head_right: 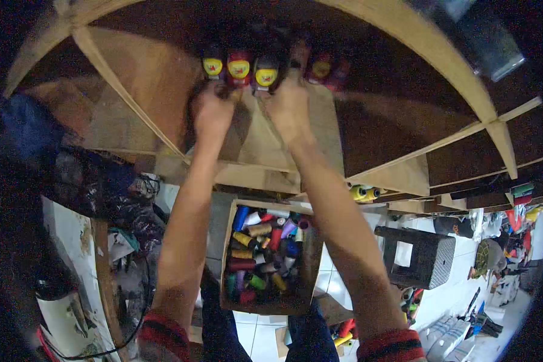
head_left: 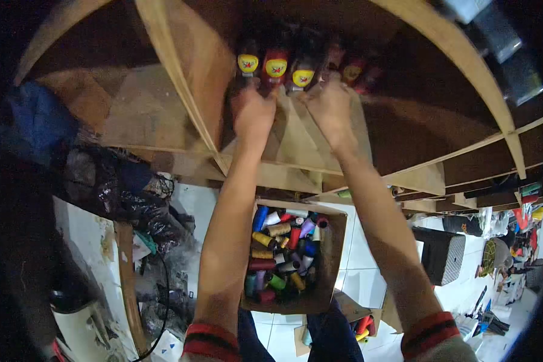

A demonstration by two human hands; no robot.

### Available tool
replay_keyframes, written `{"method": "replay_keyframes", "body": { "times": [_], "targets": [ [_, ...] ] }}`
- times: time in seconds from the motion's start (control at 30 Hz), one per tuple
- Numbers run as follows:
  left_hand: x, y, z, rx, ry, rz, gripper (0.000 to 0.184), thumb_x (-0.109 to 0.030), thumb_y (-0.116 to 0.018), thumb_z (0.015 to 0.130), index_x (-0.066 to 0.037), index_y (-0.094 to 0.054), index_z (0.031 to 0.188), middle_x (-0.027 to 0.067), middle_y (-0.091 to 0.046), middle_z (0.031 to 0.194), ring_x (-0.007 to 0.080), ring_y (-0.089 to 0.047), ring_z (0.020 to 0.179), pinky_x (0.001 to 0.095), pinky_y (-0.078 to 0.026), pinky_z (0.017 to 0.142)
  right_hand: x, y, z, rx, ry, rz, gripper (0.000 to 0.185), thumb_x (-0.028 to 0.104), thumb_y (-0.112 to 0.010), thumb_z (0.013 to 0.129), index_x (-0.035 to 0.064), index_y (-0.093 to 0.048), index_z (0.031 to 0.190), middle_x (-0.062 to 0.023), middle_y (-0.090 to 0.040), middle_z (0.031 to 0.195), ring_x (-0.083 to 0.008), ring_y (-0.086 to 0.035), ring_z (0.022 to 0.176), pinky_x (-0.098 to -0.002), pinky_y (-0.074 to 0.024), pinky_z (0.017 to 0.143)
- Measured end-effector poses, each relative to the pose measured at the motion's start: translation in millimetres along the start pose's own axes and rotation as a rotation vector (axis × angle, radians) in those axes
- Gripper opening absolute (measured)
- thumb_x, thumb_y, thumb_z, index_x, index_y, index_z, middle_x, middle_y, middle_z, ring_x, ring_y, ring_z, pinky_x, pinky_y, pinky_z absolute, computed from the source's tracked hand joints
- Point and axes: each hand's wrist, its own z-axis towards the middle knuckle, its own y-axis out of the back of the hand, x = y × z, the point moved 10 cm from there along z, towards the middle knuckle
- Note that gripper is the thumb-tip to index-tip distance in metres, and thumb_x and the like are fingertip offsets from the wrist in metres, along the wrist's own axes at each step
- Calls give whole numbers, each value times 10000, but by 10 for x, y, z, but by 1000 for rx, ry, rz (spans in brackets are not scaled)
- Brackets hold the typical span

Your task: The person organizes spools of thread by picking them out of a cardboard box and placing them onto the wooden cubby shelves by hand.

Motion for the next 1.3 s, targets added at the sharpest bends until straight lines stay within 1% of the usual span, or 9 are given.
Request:
{"method": "replay_keyframes", "body": {
  "times": [0.07,0.17,0.27,0.33,0.47,0.67,0.83,0.97,1.3],
  "targets": [
    [-182,498,-434,-37,-18,-188,268,-208,-684,761,-25,-629,949,189,-650,857,303,-645,790,369,-506,692,-120,146,-479,-202,-35,334,347,175,-708,767,-31,-581,1017,-160,-654,892,-243,-661,817,-336,-535,678],
    [144,753,-1396,26,86,-635,169,-55,-620,828,-18,-577,988,39,-618,860,75,-564,741,218,-468,642,-203,-93,-1602,375,-331,843,156,105,-657,809,1,-636,923,-71,-667,884,-81,-635,782,-267,-526,679],
    [829,495,-2479,279,161,-720,166,-4,-591,817,-19,-549,976,44,-600,852,79,-578,759,223,-464,660,-684,-348,-2688,496,-5,427,164,40,-614,811,1,-631,970,-76,-655,844,-124,-631,736,-248,-511,660],
    [1540,-31,-3193,526,459,-536,192,-1,-599,790,-24,-542,972,72,-612,860,144,-620,755,258,-485,654,-1603,-849,-3411,556,-277,378,154,54,-605,804,20,-636,951,-99,-658,834,-168,-643,738,-278,-514,665],
    [2107,-855,-3824,782,303,-109,215,-65,-622,779,-37,-555,981,131,-625,900,260,-635,806,337,-502,689,-2740,-1508,-4129,615,-440,76,192,74,-561,802,33,-610,983,-163,-639,934,-297,-646,791,-363,-523,692],
    [2409,-2023,-4045,870,68,94,247,-99,-630,765,-43,-574,999,189,-617,915,350,-607,873,416,-477,761,-3668,-2419,-4370,630,-115,-453,311,127,-544,805,50,-531,1106,-183,-540,1113,-351,-569,987,-428,-499,778],
    [2404,-2584,-4295,1047,-163,316,287,-100,-619,749,-37,-555,1022,177,-595,917,338,-595,887,428,-479,772,-3337,-2567,-4338,772,-215,-65,444,191,-601,795,18,-447,1174,-230,-533,1133,-367,-592,960,-437,-500,816],
    [2273,-2584,-4404,723,-541,674,240,-123,-624,720,-40,-590,943,112,-497,1019,285,-520,981,423,-450,783,-3326,-2499,-4364,472,30,-282,408,149,-593,793,23,-467,1160,-203,-548,1118,-346,-581,974,-418,-486,852],
    [2547,-2636,-4547,951,-475,735,254,-137,-636,723,-50,-637,961,169,-446,1146,334,-420,1132,484,-392,864,-3807,-2374,-4536,604,-299,-291,324,125,-462,823,42,-491,1136,-164,-501,1176,-219,-478,1130,-327,-392,938]
  ]
}}
